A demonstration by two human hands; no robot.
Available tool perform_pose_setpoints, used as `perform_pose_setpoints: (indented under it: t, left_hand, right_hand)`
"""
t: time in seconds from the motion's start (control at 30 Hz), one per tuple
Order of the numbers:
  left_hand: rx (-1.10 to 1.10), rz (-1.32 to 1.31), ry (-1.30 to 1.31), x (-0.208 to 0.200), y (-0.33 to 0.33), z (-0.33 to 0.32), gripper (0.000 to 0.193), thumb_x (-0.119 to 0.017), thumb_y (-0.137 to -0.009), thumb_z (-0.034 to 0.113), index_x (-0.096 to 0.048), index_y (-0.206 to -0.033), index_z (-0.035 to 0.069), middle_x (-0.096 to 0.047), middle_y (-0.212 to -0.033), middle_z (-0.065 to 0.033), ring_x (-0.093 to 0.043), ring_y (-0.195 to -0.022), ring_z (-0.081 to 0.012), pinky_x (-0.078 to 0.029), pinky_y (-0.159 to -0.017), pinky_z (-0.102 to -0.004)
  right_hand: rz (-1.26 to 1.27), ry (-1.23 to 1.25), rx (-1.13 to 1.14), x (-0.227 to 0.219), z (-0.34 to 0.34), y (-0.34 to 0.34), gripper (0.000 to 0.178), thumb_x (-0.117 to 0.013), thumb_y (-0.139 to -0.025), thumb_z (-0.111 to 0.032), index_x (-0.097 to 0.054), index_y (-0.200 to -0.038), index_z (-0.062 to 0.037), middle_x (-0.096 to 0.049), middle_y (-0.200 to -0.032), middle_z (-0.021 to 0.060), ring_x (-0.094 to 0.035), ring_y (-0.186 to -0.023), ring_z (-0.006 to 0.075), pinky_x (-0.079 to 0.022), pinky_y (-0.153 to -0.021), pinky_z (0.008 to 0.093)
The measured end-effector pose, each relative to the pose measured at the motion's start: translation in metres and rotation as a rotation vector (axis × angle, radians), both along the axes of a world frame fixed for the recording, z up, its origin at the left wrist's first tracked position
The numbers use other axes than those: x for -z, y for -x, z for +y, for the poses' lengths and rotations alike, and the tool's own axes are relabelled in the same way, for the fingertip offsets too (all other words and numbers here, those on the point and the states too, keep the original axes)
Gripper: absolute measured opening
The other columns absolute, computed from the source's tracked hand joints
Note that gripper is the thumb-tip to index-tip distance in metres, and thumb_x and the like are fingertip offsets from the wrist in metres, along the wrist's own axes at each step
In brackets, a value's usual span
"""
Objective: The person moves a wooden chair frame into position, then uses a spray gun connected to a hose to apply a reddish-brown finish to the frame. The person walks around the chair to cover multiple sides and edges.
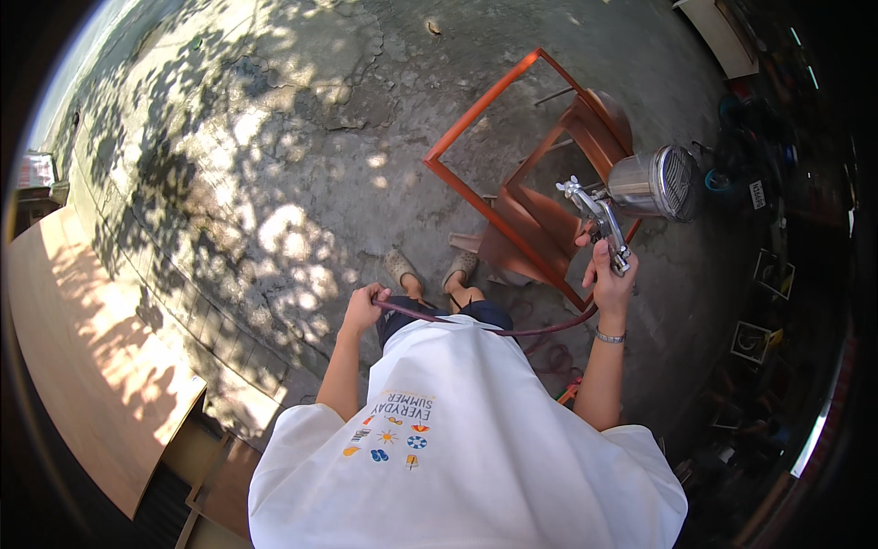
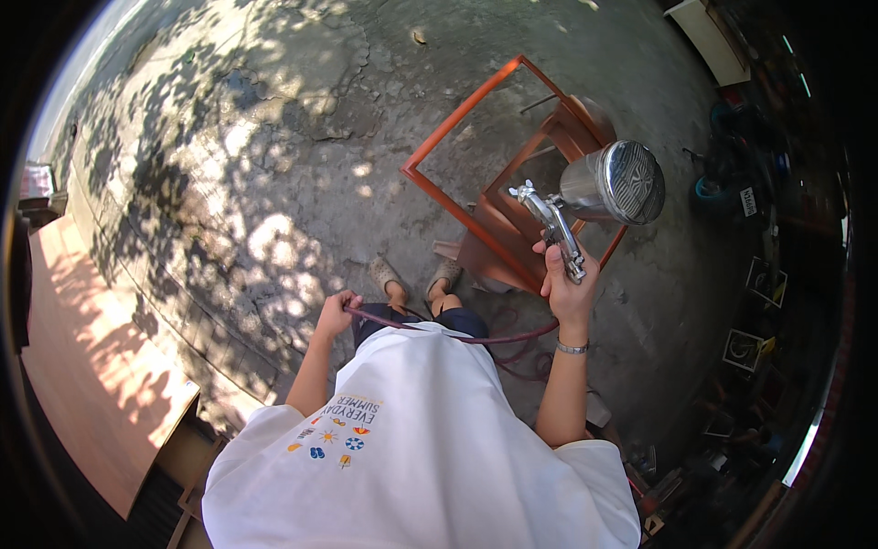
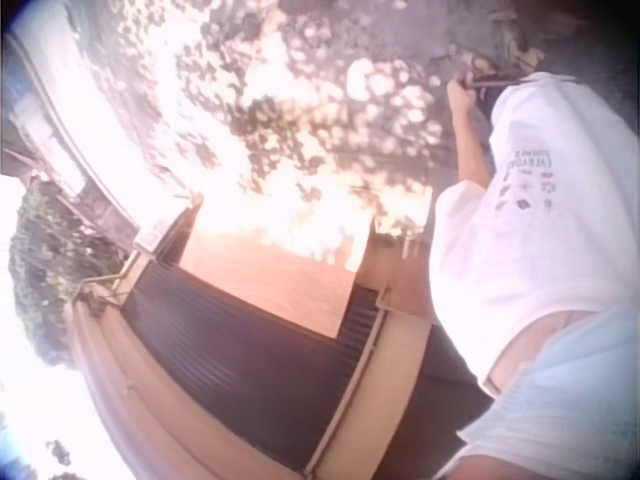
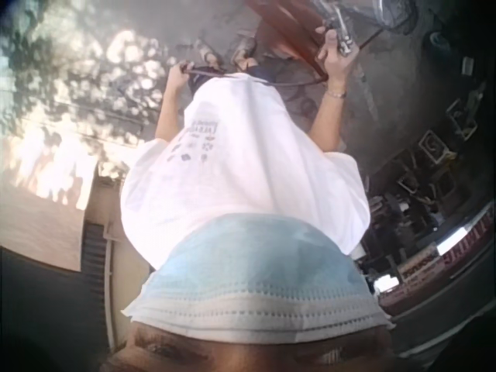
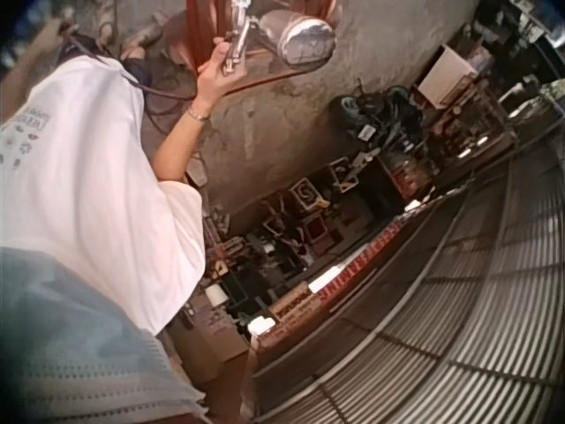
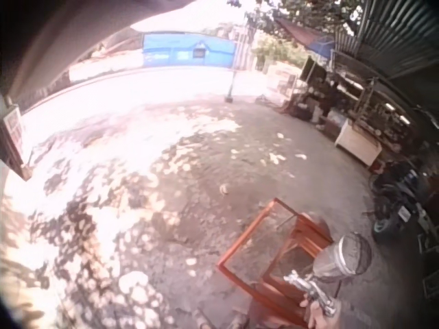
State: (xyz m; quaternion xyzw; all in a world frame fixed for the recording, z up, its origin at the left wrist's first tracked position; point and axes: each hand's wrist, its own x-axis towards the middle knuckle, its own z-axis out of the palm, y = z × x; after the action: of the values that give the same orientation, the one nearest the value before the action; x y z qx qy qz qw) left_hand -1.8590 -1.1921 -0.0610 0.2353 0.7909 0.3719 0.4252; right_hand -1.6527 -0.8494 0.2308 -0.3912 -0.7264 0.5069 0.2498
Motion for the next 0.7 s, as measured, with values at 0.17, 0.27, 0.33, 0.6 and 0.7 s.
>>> perform_pose_setpoints:
  t: [0.17,0.27,0.33,0.6,0.7]
  left_hand:
    - [-0.013,-0.017,0.015,0.006,-0.001,0.013,0.032,-0.065,-0.096,0.030,-0.066,-0.085,0.000,-0.054,-0.060,-0.0141,-0.047,-0.055,-0.0226,-0.041,-0.057,-0.0378]
    - [0.028,-0.005,0.041,0.001,-0.001,0.028,0.031,-0.065,-0.095,0.029,-0.066,-0.085,0.000,-0.054,-0.060,-0.0141,-0.048,-0.055,-0.0223,-0.041,-0.057,-0.0380]
    - [0.054,0.023,0.014,-0.004,-0.001,0.040,0.031,-0.065,-0.095,0.029,-0.066,-0.085,0.000,-0.054,-0.060,-0.0142,-0.047,-0.055,-0.0223,-0.041,-0.057,-0.0383]
    - [0.018,0.061,0.064,-0.013,-0.026,0.074,0.031,-0.065,-0.095,0.028,-0.066,-0.086,-0.001,-0.054,-0.061,-0.0169,-0.049,-0.055,-0.0256,-0.042,-0.057,-0.0383]
    - [0.007,0.072,0.069,-0.019,-0.041,0.091,0.030,-0.065,-0.094,0.028,-0.066,-0.086,-0.001,-0.055,-0.062,-0.0173,-0.049,-0.055,-0.0263,-0.042,-0.057,-0.0387]
  right_hand:
    - [0.047,0.021,0.115,0.005,0.010,-0.010,0.045,-0.062,-0.099,-0.038,-0.065,-0.111,0.0060,-0.071,-0.091,0.0076,-0.048,-0.043,0.0035,-0.035,-0.039,0.0206]
    - [0.022,0.002,0.085,0.002,0.020,-0.017,0.043,-0.061,-0.100,-0.036,-0.065,-0.110,0.0057,-0.071,-0.090,0.0076,-0.048,-0.044,0.0035,-0.036,-0.040,0.0206]
    - [-0.005,0.006,0.061,0.001,0.029,-0.027,0.042,-0.062,-0.100,-0.035,-0.066,-0.110,0.0052,-0.071,-0.090,0.0076,-0.049,-0.044,0.0040,-0.036,-0.040,0.0208]
    - [0.019,0.032,0.046,0.020,0.082,-0.046,0.040,-0.062,-0.100,-0.035,-0.066,-0.107,0.0040,-0.071,-0.088,0.0073,-0.049,-0.043,0.0045,-0.037,-0.039,0.0208]
    - [0.019,0.044,0.042,0.031,0.107,-0.058,0.041,-0.063,-0.099,-0.037,-0.066,-0.105,0.0038,-0.071,-0.088,0.0073,-0.050,-0.043,0.0049,-0.037,-0.039,0.0209]
